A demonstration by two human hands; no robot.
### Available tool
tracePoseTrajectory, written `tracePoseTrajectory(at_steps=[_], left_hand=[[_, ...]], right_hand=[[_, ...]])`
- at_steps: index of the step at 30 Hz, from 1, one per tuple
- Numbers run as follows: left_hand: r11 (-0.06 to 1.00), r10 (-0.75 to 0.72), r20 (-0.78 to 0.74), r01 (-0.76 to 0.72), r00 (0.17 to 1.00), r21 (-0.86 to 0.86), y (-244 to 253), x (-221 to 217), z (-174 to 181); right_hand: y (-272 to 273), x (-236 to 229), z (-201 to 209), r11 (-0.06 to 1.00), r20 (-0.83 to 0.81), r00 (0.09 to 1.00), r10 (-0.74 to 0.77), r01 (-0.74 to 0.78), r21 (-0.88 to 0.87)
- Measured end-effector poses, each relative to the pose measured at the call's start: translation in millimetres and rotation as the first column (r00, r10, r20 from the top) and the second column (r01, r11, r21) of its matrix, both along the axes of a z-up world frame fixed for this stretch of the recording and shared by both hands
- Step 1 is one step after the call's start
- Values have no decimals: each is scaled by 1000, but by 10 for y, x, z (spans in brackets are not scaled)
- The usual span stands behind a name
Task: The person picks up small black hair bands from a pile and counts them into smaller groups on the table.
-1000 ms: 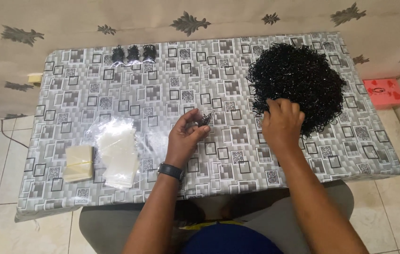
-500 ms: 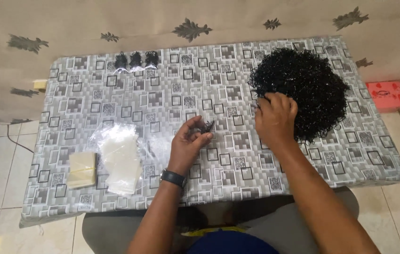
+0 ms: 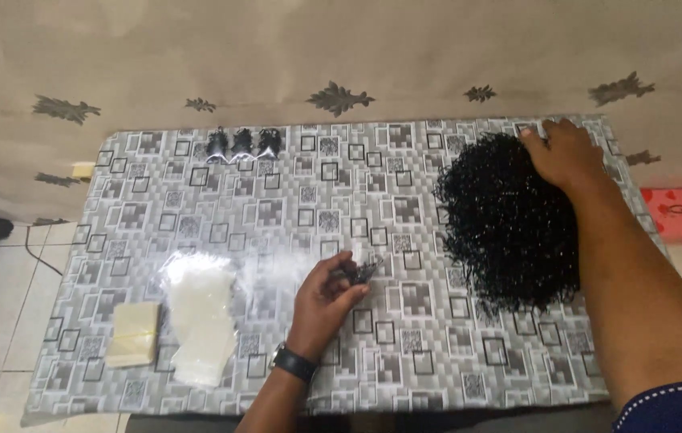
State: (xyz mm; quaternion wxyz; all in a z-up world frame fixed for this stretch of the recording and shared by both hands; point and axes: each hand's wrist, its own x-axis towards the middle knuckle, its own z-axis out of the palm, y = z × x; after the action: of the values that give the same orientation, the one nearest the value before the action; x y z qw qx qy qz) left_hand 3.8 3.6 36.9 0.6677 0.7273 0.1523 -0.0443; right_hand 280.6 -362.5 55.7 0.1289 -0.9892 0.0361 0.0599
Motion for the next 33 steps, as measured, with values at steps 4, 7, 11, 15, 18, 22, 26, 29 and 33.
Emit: tracePoseTrajectory(at_steps=[4, 7, 11, 15, 18, 22, 26, 29, 33], left_hand=[[999, 17, 56, -14, 998, -51, -8, 38, -109], [996, 44, -6, -44, 999, -75, -5, 60, -123], [998, 45, 62, -42, 997, -47, 8, 39, -220], [993, 61, 46, -56, 997, -101, -11, 36, -174], [997, 66, 33, -64, 997, -47, -13, 36, -140], [995, 86, -41, -88, 995, -55, -37, 34, -42], [992, 77, 30, -74, 997, -99, -33, 34, -89], [993, 77, 23, -75, 997, -92, -27, 36, -112], [994, 73, 35, -70, 997, -81, -25, 46, -155]], right_hand=[[299, -17, 341, 983, -175, 983, -53, 82, 167], [329, 87, 222, 981, -267, 963, 21, 31, 190], [280, 16, 68, 993, -297, 953, 64, -30, 118], [223, -197, 65, 989, -261, 958, 123, -97, 111], [229, -332, 73, 994, -297, 950, 96, -73, 87], [384, -611, 305, 993, -319, 943, 92, -66, 93], [472, -880, 716, 946, -220, 972, -80, 144, 291], [58, -814, 596, 910, 6, 980, -197, 181, 374], [-909, -644, -67, 950, 185, 964, -191, 135, 282]])
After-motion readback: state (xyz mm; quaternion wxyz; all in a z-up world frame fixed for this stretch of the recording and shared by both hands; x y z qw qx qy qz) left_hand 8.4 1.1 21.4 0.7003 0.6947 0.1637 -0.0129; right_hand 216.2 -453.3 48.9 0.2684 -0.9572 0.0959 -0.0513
